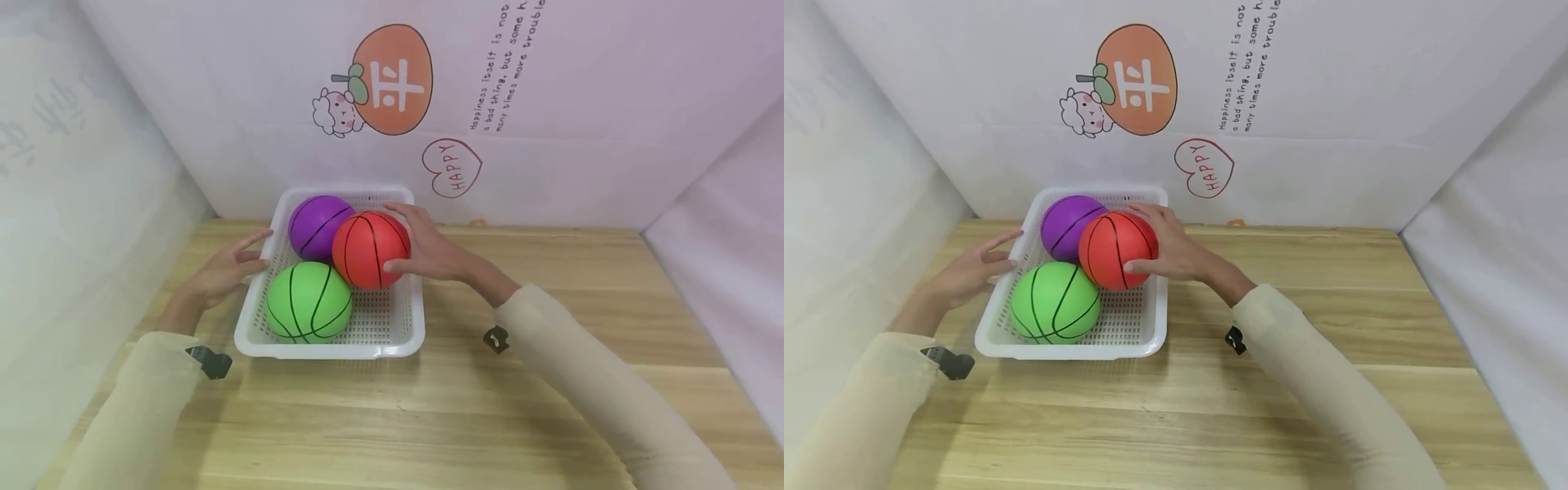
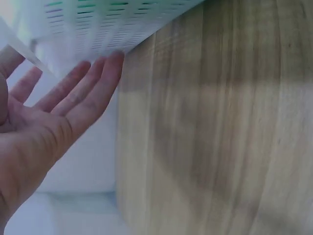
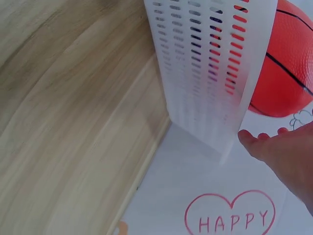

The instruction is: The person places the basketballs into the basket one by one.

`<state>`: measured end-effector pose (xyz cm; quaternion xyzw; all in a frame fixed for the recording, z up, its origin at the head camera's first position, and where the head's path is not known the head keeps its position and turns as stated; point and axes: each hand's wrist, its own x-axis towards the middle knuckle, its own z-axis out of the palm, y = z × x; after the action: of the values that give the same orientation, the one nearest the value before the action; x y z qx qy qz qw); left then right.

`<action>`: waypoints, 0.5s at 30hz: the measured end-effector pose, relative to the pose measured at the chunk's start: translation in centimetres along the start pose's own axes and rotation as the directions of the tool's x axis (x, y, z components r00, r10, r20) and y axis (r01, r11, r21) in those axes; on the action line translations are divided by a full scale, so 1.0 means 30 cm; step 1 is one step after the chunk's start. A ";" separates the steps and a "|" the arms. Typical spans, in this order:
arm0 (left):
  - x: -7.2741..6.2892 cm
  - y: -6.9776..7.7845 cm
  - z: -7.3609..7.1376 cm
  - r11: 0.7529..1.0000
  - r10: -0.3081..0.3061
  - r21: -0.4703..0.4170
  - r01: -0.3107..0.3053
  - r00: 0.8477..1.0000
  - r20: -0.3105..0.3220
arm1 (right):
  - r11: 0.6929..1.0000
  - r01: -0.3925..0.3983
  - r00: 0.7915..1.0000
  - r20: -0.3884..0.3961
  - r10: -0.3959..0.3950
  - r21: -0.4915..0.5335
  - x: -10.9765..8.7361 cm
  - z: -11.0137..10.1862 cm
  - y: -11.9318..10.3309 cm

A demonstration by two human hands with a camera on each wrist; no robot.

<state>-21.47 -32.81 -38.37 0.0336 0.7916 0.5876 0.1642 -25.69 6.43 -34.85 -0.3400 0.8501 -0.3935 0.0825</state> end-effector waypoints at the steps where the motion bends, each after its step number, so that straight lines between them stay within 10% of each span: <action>1: 0.000 0.002 0.000 0.999 0.007 0.042 -0.006 1.000 -0.012 | 1.000 -0.007 1.000 -0.007 0.007 -0.004 -0.009 -0.004 0.005; 6: -0.013 0.025 0.005 0.963 0.078 0.266 -0.052 0.993 -0.087 | 1.000 -0.030 0.999 -0.043 0.030 -0.001 -0.056 -0.023 0.044; 15: -0.052 0.073 0.042 0.786 0.334 0.596 -0.165 0.924 -0.184 | 0.993 -0.110 0.990 -0.088 0.113 0.037 -0.189 -0.086 0.124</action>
<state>-19.91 -31.36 -36.30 0.1031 0.9338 0.3394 -0.0470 -24.37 13.37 -36.52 -0.2727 0.8643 -0.4165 0.0715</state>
